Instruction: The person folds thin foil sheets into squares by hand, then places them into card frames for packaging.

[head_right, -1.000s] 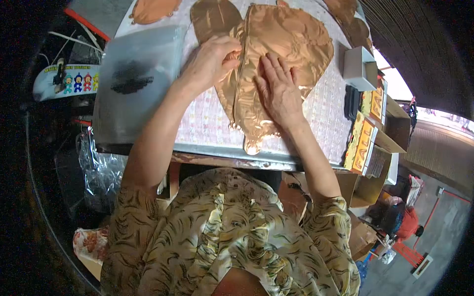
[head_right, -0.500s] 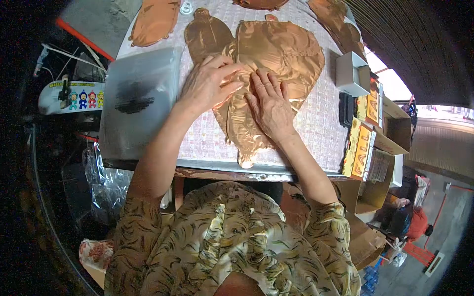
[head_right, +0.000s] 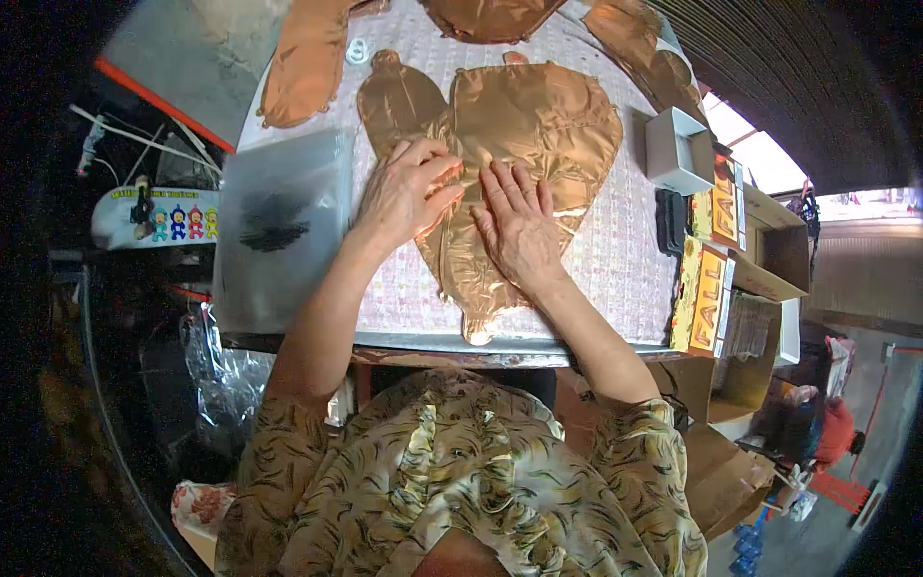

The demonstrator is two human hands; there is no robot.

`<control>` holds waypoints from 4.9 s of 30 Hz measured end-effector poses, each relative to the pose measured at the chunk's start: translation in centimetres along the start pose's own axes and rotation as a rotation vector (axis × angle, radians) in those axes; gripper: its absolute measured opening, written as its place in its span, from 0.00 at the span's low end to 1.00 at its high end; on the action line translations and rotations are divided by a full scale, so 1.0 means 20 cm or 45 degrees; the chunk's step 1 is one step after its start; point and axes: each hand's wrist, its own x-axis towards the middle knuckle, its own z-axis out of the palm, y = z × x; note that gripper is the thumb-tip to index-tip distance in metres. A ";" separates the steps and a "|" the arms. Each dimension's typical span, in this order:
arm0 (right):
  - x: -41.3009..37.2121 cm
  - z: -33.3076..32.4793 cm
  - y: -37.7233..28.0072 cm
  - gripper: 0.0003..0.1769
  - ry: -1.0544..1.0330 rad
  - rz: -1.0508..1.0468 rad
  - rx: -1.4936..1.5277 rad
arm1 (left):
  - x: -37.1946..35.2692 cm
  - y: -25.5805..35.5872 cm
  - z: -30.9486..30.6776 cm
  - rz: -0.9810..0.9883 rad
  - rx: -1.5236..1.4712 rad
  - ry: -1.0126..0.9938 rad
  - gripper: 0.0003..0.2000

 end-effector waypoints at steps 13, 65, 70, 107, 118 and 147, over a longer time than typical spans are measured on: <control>-0.02 0.03 0.01 0.32 0.066 -0.011 0.006 | -0.08 -0.20 -0.10 -0.589 -0.070 0.233 0.32; -0.02 0.06 0.03 0.26 0.128 -0.023 0.062 | 0.28 -0.27 0.13 0.234 0.294 -0.359 0.24; -0.02 -0.01 0.01 0.24 0.121 -0.125 0.135 | 0.26 -0.29 0.15 0.241 0.315 -0.339 0.24; -0.19 -0.14 0.05 0.24 -0.215 -0.499 0.266 | 0.23 -0.19 0.14 0.320 0.521 -0.330 0.42; -0.18 -0.19 0.02 0.26 -0.230 -0.645 0.200 | 0.21 -0.19 0.15 0.387 0.615 -0.306 0.45; -0.09 -0.08 -0.02 0.29 -0.161 -0.580 0.183 | 0.21 -0.18 0.17 0.264 0.689 -0.438 0.50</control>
